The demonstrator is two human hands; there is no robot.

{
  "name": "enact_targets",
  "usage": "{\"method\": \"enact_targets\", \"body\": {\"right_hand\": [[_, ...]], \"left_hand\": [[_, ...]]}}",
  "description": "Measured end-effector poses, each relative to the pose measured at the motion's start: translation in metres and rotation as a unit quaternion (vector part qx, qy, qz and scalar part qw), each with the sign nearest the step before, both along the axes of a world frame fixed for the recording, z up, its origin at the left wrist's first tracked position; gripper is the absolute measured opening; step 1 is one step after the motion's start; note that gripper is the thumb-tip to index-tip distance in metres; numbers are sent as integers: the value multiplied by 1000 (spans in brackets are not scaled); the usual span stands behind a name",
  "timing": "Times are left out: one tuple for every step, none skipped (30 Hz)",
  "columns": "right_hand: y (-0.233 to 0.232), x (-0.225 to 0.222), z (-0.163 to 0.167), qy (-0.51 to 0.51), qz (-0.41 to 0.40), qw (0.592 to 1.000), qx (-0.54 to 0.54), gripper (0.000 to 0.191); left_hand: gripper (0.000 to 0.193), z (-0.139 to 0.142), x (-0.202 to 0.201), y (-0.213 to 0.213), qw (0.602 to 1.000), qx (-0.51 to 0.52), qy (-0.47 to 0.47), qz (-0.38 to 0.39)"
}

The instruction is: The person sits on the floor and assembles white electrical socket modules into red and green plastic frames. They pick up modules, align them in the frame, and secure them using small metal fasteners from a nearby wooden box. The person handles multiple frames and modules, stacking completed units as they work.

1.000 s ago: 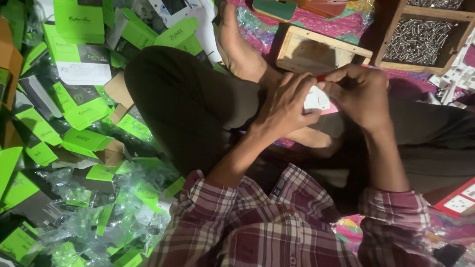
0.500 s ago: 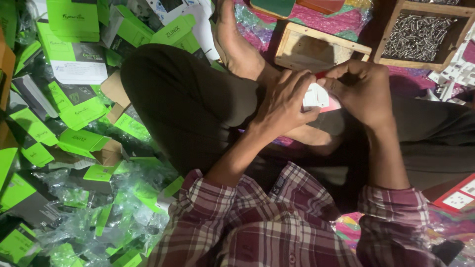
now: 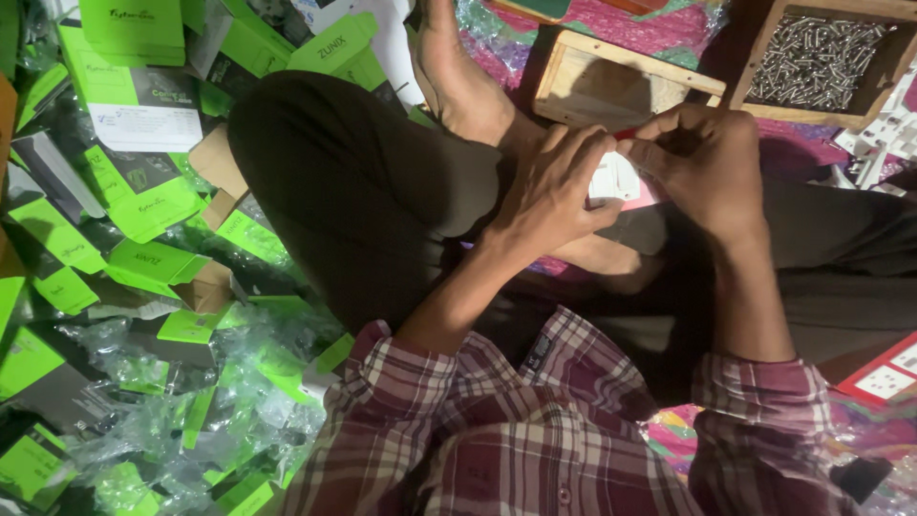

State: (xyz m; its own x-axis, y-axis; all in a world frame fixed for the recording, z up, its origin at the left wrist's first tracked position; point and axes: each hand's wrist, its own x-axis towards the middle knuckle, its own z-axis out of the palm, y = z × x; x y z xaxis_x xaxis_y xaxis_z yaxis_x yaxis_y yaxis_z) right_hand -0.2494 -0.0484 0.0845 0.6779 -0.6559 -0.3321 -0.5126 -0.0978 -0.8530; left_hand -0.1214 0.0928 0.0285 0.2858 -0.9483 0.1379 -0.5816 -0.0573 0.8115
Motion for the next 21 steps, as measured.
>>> {"method": "enact_targets", "body": {"right_hand": [[1,1,0,16,-3,1000,8,13],[2,1,0,33,-6,999,16,15],[3,2,1,49,-11,998,22,17],[3,3,2,38,10,999,-33,20],[4,4,3,28,30,995,-88,26],[4,5,4,17,51,988,-144,32],[4,6,6,20,56,985,-160,32],[4,8,7,23,62,982,-176,32],[4,8,9,27,67,979,-192,33],[4,7,10,40,89,954,-284,35],[2,6,11,52,111,920,-373,38],[2,5,12,63,132,877,-458,42],[-2,3,11,70,145,908,-386,40],[-7,2,9,77,158,934,-311,39],[-9,0,7,83,171,954,-233,39],[-11,-1,4,72,161,960,-220,36],[-13,-3,1,62,150,965,-208,33],[-15,-3,-2,49,140,969,-197,31],[-17,-4,-5,62,142,969,-194,31],[-17,-5,-7,77,144,968,-190,32],[-18,-6,-8,92,148,967,-185,32]], "left_hand": [[63,-1,-1,0,1000,1,-2,3],[63,-1,-1,0,1000,3,-3,3],[64,-1,-1,0,1000,5,-4,3],[64,-1,-1,0,1000,6,-4,1],[64,-1,-1,0,1000,3,-4,0],[65,-1,0,1,1000,0,-4,-1],[66,0,1,1,1000,-4,-4,-2],[65,0,1,1,1000,0,1,-3],[65,1,2,2,1000,4,6,-4],[64,2,3,2,1000,7,12,-6],[63,3,3,2,1000,2,14,-8],[63,4,3,3,1000,-2,13,-11],[62,6,3,3,1000,-6,12,-13],[61,7,4,4,1000,-2,2,-14],[59,8,4,4,1000,3,-7,-15],[58,9,3,4,1000,7,-17,-17],[60,9,2,4,1000,-2,-22,-14],[62,10,2,3,999,-11,-29,-11],[64,10,2,3,999,-20,-36,-7],[63,10,1,3,999,-13,-33,-9],[62,10,1,4,1000,-4,-29,-11]]}}
